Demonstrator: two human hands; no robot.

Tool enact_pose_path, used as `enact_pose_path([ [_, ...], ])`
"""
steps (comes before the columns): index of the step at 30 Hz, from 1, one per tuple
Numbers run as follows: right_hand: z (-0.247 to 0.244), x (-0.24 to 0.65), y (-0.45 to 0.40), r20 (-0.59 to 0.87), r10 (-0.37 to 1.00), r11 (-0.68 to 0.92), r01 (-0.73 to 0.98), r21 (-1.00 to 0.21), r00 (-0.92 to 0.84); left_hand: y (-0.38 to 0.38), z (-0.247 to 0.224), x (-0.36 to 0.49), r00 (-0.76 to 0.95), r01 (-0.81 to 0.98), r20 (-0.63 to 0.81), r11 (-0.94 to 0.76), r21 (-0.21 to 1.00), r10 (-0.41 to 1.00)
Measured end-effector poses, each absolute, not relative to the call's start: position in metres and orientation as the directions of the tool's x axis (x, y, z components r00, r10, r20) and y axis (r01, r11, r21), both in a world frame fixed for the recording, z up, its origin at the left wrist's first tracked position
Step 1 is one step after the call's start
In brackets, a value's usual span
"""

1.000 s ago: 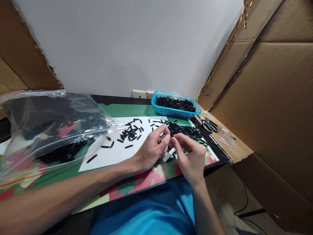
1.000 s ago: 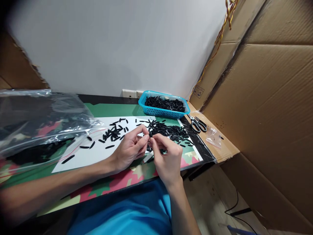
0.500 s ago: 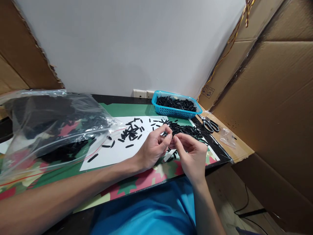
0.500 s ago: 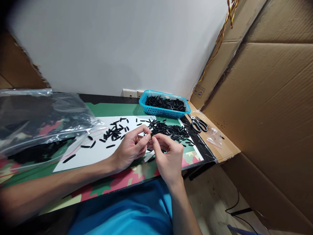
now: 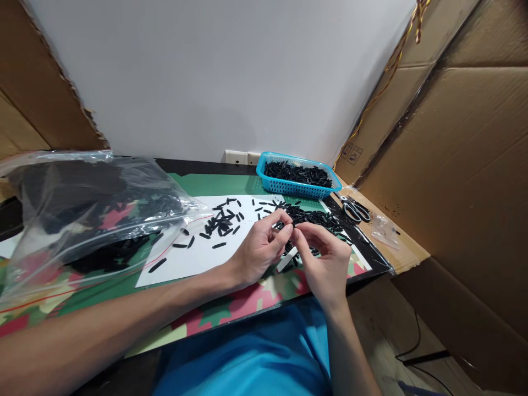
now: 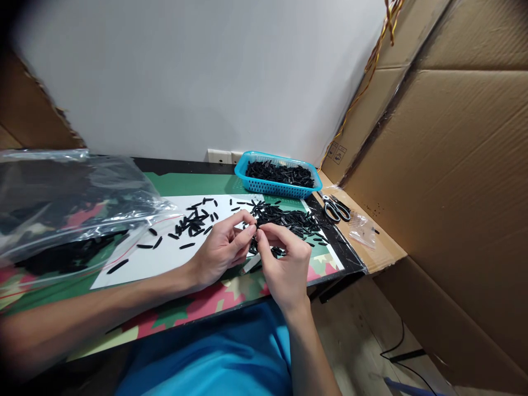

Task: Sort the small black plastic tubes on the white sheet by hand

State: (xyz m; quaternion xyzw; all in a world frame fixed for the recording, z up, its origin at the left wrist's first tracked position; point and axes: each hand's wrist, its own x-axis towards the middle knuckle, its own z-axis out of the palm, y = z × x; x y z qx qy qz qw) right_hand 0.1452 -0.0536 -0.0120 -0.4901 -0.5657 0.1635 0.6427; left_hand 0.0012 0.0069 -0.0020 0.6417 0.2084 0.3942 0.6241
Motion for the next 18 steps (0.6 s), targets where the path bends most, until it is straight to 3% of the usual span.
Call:
enact_pose_path([
  [18, -0.0161, 0.1479, -0.0533, 0.640, 0.722, 0.564, 0.312, -0.765, 0.262, 0.0073, -0.0049, 0.0010, 0.607, -0.242, 0.257, -0.133, 0.961, 0.752],
])
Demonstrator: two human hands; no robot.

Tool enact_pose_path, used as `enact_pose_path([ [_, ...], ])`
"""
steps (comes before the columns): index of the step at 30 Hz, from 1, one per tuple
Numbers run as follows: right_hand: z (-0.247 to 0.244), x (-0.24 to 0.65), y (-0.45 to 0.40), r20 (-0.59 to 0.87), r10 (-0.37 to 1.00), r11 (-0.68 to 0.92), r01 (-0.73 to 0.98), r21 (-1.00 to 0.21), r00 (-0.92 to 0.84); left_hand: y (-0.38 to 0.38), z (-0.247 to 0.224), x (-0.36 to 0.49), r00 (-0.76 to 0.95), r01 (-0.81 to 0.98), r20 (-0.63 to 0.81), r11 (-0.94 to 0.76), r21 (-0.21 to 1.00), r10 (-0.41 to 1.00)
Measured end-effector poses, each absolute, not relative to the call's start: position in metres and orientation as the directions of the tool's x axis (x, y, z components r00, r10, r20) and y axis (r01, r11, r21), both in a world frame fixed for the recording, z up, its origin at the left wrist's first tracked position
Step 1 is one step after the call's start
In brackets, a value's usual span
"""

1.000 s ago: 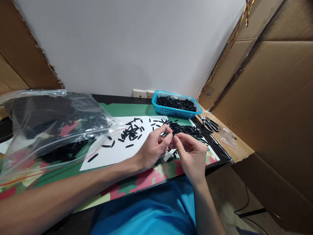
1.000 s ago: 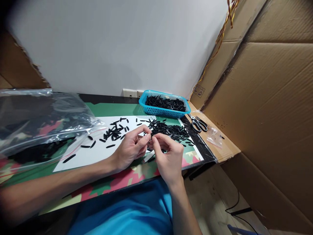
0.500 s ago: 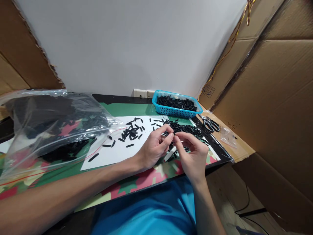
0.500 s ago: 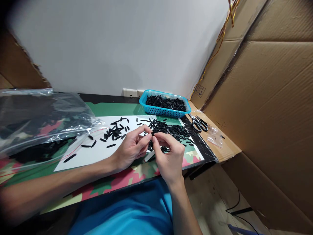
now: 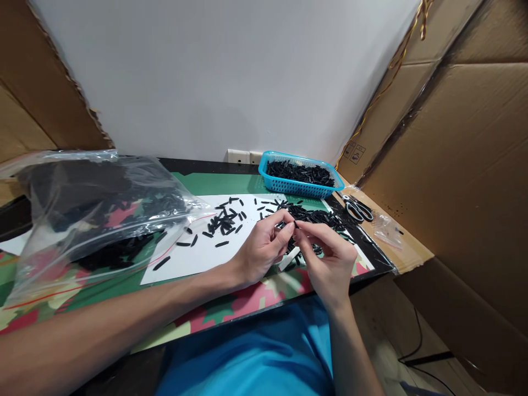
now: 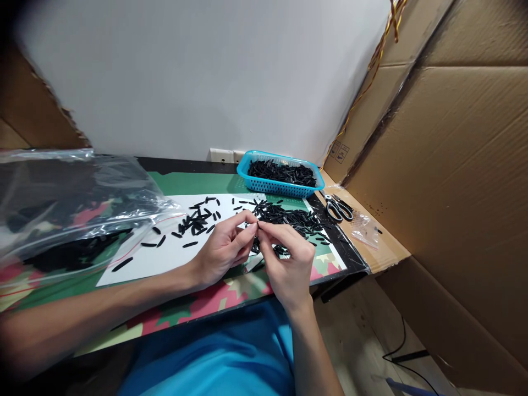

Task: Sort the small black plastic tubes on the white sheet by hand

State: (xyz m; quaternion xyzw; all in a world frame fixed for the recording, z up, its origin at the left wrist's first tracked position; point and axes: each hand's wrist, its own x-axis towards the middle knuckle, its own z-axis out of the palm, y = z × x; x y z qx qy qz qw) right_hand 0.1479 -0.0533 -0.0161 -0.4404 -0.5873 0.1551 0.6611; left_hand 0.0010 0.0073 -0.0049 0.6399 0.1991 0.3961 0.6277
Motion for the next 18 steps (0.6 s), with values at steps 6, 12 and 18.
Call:
enact_pose_path([
  [6, -0.0184, 0.1468, -0.0496, 0.604, 0.731, 0.555, 0.238, -0.797, 0.316, 0.0077, -0.0056, 0.0008, 0.603, -0.248, 0.256, -0.128, 0.960, 0.755],
  [12, -0.0178, 0.1473, -0.0490, 0.610, 0.734, 0.573, 0.210, -0.792, 0.300, 0.0075, -0.0049, 0.0009, 0.613, -0.257, 0.244, -0.103, 0.961, 0.751],
  [18, -0.0184, 0.1495, -0.0486, 0.652, 0.706, 0.610, 0.230, -0.758, 0.277, 0.0081, -0.0052, 0.0012, 0.613, -0.262, 0.254, -0.110, 0.959, 0.748],
])
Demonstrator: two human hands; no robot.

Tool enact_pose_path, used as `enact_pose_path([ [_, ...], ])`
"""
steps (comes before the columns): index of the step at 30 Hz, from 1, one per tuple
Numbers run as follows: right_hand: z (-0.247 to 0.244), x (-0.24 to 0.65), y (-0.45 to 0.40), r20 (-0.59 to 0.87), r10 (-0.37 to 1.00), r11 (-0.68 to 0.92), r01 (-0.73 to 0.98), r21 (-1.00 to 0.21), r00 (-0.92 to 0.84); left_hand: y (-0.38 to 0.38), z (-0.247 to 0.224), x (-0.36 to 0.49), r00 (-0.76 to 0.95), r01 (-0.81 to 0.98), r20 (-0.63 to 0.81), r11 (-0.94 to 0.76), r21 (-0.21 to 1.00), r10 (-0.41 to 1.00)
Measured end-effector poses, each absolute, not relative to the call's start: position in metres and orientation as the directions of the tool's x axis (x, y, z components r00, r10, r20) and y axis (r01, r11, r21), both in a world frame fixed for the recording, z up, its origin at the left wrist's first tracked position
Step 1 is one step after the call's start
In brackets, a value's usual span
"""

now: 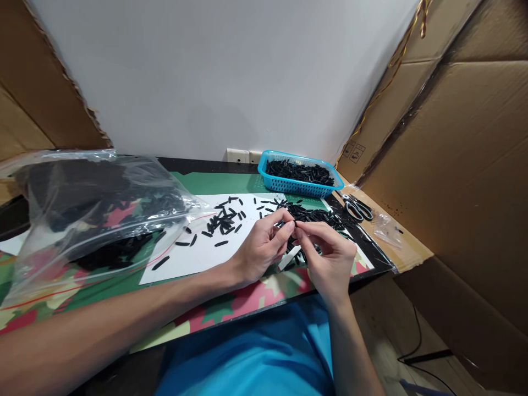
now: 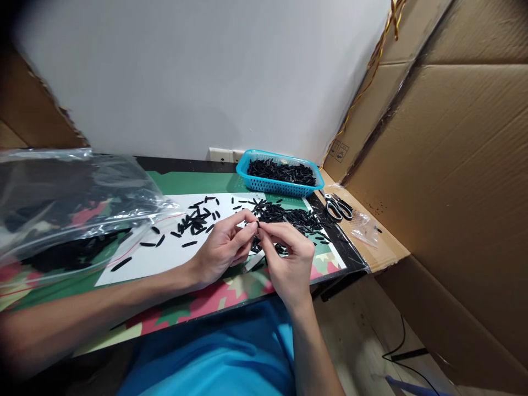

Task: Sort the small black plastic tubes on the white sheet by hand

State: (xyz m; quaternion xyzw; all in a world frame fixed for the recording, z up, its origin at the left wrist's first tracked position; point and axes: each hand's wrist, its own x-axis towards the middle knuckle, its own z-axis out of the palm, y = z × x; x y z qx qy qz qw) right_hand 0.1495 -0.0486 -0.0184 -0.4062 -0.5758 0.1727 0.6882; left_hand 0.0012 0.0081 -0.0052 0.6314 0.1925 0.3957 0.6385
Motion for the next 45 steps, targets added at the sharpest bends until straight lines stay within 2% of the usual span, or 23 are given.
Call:
enact_pose_path([
  [14, -0.015, 0.149, -0.048, 0.766, 0.628, 0.635, 0.479, -0.606, 0.137, 0.010, -0.003, 0.000, 0.587, -0.255, 0.216, -0.075, 0.964, 0.780],
  [22, -0.024, 0.143, -0.046, 0.886, 0.462, 0.631, 0.690, -0.356, 0.035, 0.008, -0.003, 0.001, 0.559, -0.212, 0.212, -0.109, 0.971, 0.802],
  [32, -0.024, 0.141, -0.050, 0.874, 0.482, 0.550, 0.797, -0.249, -0.059, 0.008, -0.006, 0.002, 0.579, -0.148, 0.232, -0.179, 0.973, 0.782],
  [37, -0.022, 0.140, -0.053, 0.863, 0.499, 0.527, 0.818, -0.231, -0.078, 0.005, -0.006, 0.001, 0.581, -0.048, 0.236, -0.257, 0.965, 0.779],
  [40, -0.020, 0.140, -0.055, 0.862, 0.500, 0.547, 0.803, -0.238, -0.085, 0.004, -0.007, 0.000, 0.590, -0.045, 0.220, -0.240, 0.970, 0.777],
  [43, -0.017, 0.141, -0.055, 0.863, 0.504, 0.565, 0.768, -0.301, -0.033, 0.003, -0.007, 0.000, 0.604, -0.085, 0.219, -0.211, 0.974, 0.766],
  [45, -0.014, 0.142, -0.055, 0.849, 0.526, 0.590, 0.703, -0.397, 0.038, 0.003, -0.007, 0.001, 0.605, -0.101, 0.221, -0.201, 0.974, 0.765],
])
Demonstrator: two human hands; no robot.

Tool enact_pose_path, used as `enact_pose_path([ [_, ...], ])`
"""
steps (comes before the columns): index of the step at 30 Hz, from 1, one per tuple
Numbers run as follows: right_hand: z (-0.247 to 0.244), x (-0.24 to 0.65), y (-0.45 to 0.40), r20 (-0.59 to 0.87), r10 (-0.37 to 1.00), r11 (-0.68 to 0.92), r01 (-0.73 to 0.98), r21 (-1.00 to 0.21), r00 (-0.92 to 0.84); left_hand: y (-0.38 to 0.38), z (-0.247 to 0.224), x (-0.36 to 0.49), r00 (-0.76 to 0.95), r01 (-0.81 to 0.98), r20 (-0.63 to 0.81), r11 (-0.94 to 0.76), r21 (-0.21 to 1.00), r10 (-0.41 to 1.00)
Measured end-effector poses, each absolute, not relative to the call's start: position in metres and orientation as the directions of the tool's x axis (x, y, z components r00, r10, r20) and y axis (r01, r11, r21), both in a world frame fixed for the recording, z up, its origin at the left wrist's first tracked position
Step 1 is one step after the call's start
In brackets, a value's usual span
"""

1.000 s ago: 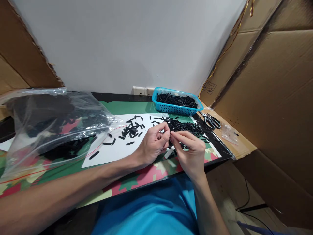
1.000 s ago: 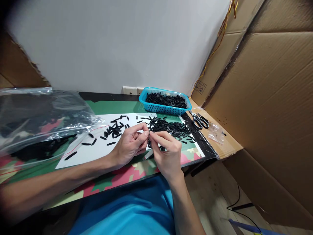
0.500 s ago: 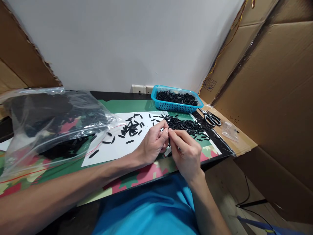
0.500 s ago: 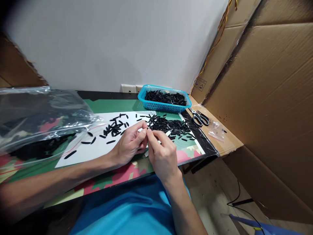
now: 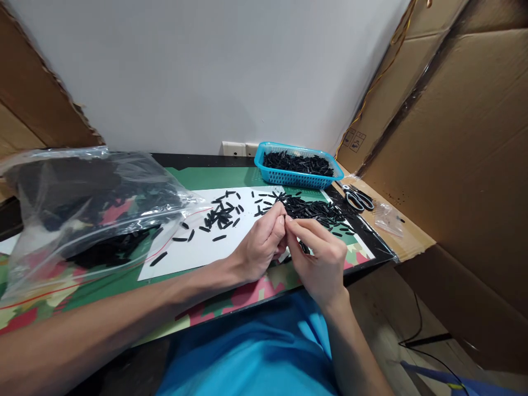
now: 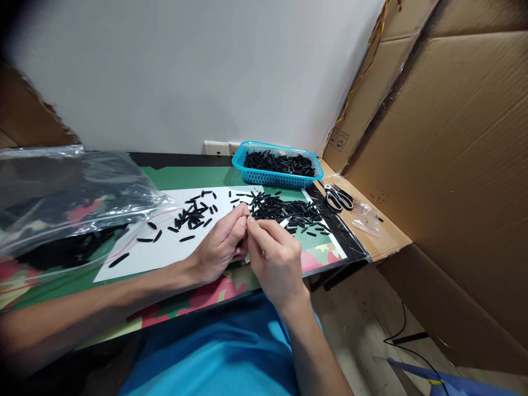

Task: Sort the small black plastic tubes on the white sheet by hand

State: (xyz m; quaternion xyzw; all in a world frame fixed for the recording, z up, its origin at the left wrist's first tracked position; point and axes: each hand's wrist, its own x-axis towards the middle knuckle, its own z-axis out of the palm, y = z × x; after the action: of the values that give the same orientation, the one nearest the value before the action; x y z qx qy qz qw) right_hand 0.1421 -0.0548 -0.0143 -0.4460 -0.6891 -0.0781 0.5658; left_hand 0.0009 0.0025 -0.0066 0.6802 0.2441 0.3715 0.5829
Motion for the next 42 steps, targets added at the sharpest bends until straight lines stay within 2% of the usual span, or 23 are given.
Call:
enact_pose_path([
  [4, -0.011, 0.147, -0.053, 0.749, 0.639, 0.603, 0.492, -0.628, 0.174, 0.001, -0.006, 0.002, 0.606, -0.127, 0.232, -0.196, 0.972, 0.760],
  [7, -0.011, 0.149, -0.053, 0.681, 0.697, 0.580, 0.382, -0.720, 0.225, 0.002, -0.006, 0.002, 0.622, -0.158, 0.239, -0.179, 0.971, 0.746],
  [14, -0.011, 0.149, -0.053, 0.599, 0.760, 0.533, 0.284, -0.797, 0.253, 0.002, -0.004, 0.002, 0.617, -0.146, 0.250, -0.203, 0.968, 0.746],
  [19, -0.012, 0.150, -0.053, 0.586, 0.765, 0.520, 0.281, -0.807, 0.268, 0.002, -0.003, 0.002, 0.614, -0.130, 0.248, -0.214, 0.968, 0.749],
  [25, -0.011, 0.150, -0.053, 0.612, 0.750, 0.547, 0.284, -0.787, 0.251, 0.000, -0.002, 0.002, 0.612, -0.126, 0.236, -0.201, 0.971, 0.755],
  [29, -0.010, 0.150, -0.055, 0.668, 0.709, 0.578, 0.357, -0.734, 0.227, 0.000, -0.001, 0.002, 0.604, -0.128, 0.238, -0.202, 0.971, 0.760],
  [34, -0.011, 0.147, -0.054, 0.775, 0.609, 0.576, 0.579, -0.577, 0.168, 0.003, -0.001, 0.002, 0.615, -0.138, 0.217, -0.168, 0.976, 0.758],
  [38, -0.015, 0.144, -0.052, 0.821, 0.557, 0.561, 0.672, -0.483, 0.125, 0.004, -0.001, 0.003, 0.615, -0.142, 0.196, -0.137, 0.980, 0.764],
  [42, -0.020, 0.140, -0.051, 0.865, 0.496, 0.543, 0.752, -0.374, 0.072, 0.003, -0.002, 0.003, 0.581, -0.092, 0.232, -0.221, 0.971, 0.780],
])
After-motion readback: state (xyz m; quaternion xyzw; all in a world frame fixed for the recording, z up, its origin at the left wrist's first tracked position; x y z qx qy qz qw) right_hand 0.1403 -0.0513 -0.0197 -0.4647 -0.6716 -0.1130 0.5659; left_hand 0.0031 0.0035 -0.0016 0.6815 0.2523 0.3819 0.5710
